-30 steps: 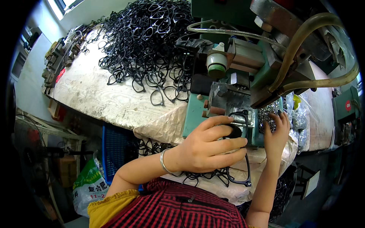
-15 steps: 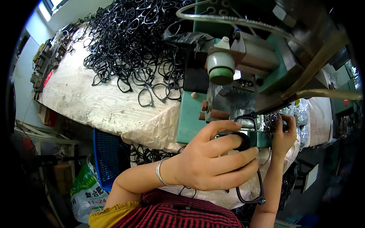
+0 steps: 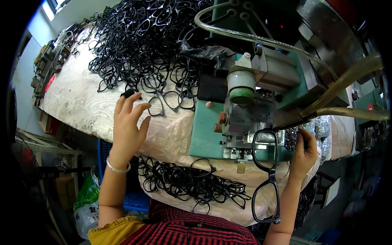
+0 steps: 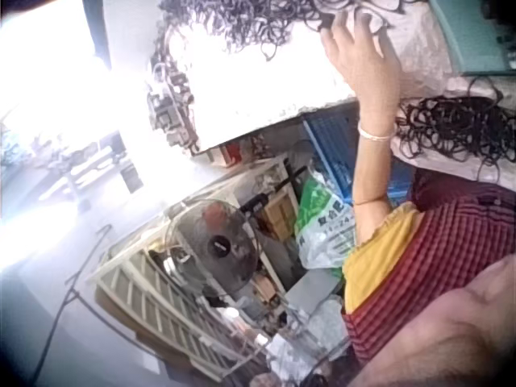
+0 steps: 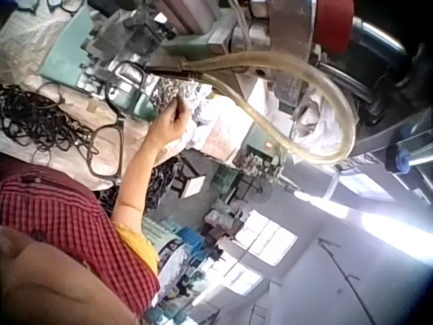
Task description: The person assembles eyeglasses by inserting small metal components into the frames using a specialized machine. They repeatedly pick frames from a pile, place them in the machine, operate the mechanism, and set the finished frames aside.
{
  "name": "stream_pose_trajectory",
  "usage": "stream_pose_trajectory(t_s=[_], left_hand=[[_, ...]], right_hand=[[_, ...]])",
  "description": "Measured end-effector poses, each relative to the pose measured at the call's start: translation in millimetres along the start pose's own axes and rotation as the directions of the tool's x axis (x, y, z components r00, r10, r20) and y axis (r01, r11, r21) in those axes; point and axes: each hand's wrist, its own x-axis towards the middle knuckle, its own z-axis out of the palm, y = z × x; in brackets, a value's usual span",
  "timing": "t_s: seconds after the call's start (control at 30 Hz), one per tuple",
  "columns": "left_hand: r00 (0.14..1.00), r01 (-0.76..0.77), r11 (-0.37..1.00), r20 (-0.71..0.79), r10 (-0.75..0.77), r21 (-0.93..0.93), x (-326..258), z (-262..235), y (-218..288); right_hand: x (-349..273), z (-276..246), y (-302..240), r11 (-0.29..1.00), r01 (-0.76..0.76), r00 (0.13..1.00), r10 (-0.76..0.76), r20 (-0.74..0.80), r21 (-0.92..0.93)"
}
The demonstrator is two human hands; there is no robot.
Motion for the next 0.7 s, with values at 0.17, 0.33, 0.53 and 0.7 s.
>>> stream_pose_trajectory(t_s=[0.17,0.33,0.53,0.7], left_hand=[[0.947,-0.127,0.987,0.284,0.151,-0.101,10,15,-46],[0.986,-0.008,0.899,0.145,0.08,-0.439,16,0,-26],[0.949,0.192,0.672,-0.04,-0.313,-0.715,14,2,-6],[0.902,0.314,0.357,0.159,-0.402,-0.88,-5,50,-17]], right_hand=[[6,13,-2,0.987,-0.042,0.999,0.036,0.038,0.155],[9,12,-8,0.958,-0.146,0.989,0.133,0.069,0.246],[-3,5,-7,0.977,-0.157,0.987,0.158,0.011,0.143],[-21,-5,-58,0.959,-0.097,0.988,0.06,0.141,0.268]])
